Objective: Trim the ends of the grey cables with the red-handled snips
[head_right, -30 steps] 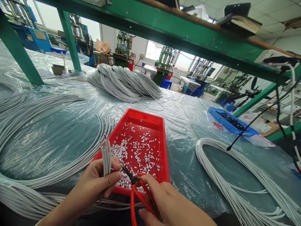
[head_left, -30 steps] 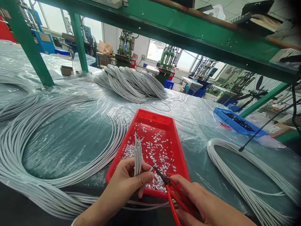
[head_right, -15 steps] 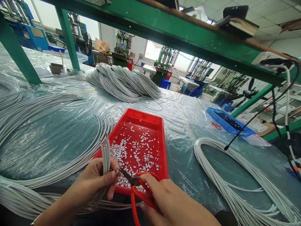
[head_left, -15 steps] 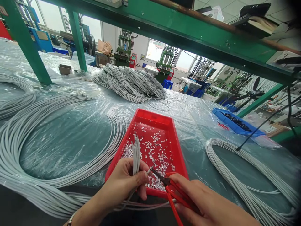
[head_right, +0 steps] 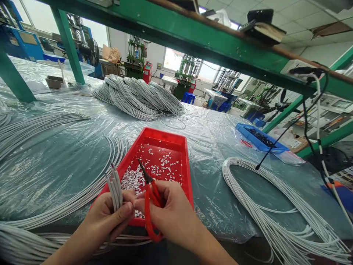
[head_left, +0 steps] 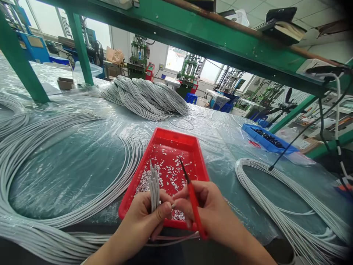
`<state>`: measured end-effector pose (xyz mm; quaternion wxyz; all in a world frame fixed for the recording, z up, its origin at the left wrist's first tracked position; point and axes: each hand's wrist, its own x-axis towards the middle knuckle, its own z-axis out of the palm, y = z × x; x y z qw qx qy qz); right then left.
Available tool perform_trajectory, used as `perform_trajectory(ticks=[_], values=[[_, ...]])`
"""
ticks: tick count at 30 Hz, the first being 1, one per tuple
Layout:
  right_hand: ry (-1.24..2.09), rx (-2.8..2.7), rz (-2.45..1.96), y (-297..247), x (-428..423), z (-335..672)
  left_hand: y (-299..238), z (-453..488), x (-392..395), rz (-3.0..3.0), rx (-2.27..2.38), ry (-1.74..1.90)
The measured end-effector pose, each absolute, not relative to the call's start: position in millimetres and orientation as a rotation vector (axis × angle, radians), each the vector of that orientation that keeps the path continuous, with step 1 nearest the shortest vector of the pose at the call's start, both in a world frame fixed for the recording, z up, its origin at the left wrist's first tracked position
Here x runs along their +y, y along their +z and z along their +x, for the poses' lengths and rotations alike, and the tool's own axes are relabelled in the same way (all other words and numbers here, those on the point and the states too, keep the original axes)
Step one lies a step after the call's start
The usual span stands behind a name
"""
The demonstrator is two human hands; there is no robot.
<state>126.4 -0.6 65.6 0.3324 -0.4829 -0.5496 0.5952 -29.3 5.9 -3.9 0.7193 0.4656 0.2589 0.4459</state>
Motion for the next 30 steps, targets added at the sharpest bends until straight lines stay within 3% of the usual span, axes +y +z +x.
perform_trajectory(ticks=[9,16,18,23,30], values=[[1.988,-0.993,-0.931,37,1,120,3,-33,12,1.188,0.547,0.903],[1.422,-1.162,-1.233,46,-2,122,4,-21,10,1.118,0.789,1.044],[1.432,-1.123,-1.208,46,-4,120,5,-19,9,1.073,0.776,1.061],[1.811,-0.986,-1.024,35,1,113,4,-20,12,0.965,0.623,1.034],[1.471,-1.146,-1.117,43,5,118,0,-25,16,0.973,0.519,0.862]])
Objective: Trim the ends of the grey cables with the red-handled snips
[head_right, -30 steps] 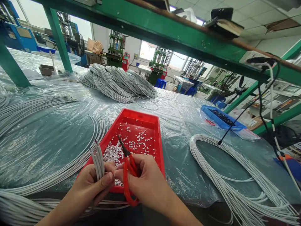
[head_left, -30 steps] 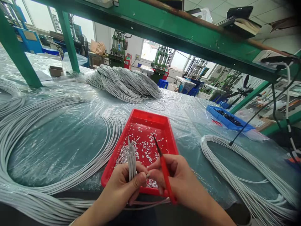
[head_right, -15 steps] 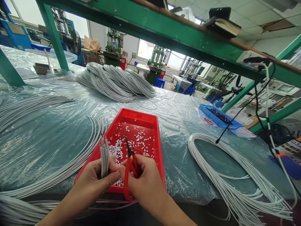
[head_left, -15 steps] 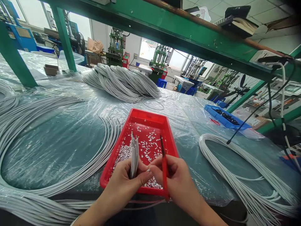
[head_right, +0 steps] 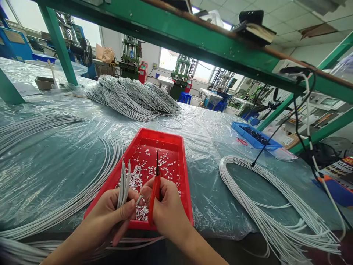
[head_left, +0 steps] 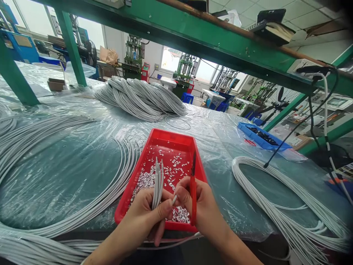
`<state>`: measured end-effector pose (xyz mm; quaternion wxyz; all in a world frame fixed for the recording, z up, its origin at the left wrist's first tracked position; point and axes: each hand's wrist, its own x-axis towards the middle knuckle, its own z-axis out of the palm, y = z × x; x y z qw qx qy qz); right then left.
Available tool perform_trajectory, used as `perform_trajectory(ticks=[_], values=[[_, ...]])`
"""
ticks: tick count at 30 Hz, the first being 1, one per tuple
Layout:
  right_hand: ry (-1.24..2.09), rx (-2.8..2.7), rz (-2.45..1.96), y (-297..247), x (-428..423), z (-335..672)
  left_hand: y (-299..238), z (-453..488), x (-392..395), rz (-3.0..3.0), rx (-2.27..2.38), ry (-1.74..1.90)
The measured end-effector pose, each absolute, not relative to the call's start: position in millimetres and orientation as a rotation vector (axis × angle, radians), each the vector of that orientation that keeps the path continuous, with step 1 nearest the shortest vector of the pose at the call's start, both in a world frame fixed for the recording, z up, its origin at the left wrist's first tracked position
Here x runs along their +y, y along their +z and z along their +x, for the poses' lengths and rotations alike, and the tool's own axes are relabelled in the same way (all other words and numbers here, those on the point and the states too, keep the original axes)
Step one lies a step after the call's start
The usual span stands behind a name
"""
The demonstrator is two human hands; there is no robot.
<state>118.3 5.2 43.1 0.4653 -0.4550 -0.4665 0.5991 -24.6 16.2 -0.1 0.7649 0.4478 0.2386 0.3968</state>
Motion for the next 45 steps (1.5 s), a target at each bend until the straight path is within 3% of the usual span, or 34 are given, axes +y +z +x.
perform_trajectory(ticks=[7,15,22,28,37,45], values=[[1.76,-1.063,-1.01,34,9,116,2,-28,25,0.792,0.29,0.702],[1.62,-1.117,-1.089,42,21,121,-6,-21,24,0.968,0.472,0.845],[2.17,-0.681,-0.867,33,25,116,1,-26,24,0.979,0.524,0.866],[2.014,-0.729,-0.757,54,22,127,7,-30,16,1.014,0.581,0.831],[1.55,-1.278,-1.154,49,14,126,4,-19,19,1.038,0.711,0.886],[2.066,-1.032,-0.886,27,15,116,0,-19,12,0.9,0.602,1.053]])
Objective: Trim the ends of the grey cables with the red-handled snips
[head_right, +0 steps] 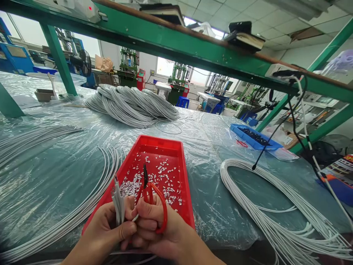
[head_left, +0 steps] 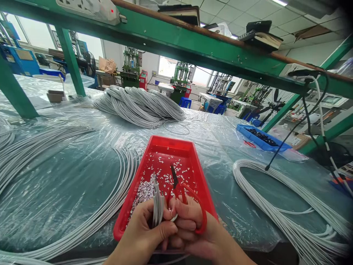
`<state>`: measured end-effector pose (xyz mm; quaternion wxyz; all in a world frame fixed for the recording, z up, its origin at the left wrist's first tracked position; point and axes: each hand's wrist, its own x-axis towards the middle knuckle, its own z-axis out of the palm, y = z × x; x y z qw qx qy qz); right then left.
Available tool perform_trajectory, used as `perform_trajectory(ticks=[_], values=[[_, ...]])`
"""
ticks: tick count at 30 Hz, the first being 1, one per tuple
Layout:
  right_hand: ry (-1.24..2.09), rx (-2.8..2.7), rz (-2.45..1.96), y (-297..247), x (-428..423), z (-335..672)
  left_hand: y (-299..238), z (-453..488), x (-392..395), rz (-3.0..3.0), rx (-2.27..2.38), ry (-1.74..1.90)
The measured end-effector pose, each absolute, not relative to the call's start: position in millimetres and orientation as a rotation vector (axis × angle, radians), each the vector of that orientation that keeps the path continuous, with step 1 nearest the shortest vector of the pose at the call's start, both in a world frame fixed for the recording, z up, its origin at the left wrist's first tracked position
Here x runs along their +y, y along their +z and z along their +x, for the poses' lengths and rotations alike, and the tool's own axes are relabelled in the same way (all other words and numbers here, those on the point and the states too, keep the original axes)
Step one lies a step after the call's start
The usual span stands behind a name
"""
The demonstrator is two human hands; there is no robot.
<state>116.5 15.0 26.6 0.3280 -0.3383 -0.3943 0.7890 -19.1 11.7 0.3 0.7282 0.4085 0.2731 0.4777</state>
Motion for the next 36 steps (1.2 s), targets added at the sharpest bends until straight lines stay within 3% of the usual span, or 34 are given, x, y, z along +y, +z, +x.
perform_trajectory(ticks=[7,16,22,36], values=[[1.383,-1.154,-1.134,43,13,126,8,-17,14,1.027,0.82,1.035],[1.438,-1.293,-1.24,36,38,138,11,-19,21,0.945,0.635,1.007],[1.059,-1.746,-1.456,36,48,152,10,-17,22,0.802,0.645,1.058],[1.162,-2.203,-1.768,67,-9,177,3,-15,27,0.753,0.679,1.087]])
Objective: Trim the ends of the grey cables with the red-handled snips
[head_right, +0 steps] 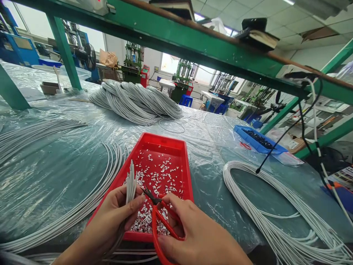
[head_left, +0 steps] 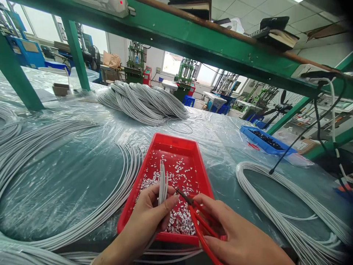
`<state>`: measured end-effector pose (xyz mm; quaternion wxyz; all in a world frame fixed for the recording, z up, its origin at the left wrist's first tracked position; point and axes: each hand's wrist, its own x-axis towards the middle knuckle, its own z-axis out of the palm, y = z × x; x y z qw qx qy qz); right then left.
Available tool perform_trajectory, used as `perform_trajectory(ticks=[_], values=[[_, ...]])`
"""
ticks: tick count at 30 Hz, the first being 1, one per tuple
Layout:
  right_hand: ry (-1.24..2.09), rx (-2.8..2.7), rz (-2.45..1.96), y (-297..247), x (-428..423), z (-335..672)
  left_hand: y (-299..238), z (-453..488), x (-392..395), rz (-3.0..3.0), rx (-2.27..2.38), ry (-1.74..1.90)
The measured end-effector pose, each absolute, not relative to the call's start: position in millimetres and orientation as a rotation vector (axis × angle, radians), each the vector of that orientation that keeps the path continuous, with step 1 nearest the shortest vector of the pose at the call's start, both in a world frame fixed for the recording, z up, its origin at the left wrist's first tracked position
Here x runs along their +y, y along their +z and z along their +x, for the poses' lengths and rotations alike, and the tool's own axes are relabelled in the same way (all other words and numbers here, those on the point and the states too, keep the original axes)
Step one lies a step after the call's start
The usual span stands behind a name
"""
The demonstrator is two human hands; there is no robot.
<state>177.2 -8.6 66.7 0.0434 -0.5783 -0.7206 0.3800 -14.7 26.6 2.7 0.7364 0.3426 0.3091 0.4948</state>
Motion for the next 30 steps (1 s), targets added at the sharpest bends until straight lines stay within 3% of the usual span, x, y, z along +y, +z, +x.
perform_trajectory(ticks=[10,30], values=[[1.321,-2.205,-1.771,72.5,-8.4,181.0,4.5,-16.9,27.9,0.815,0.63,1.012],[1.328,-2.255,-1.671,69.5,-2.8,185.0,8.2,-16.5,28.7,0.777,0.621,0.987]])
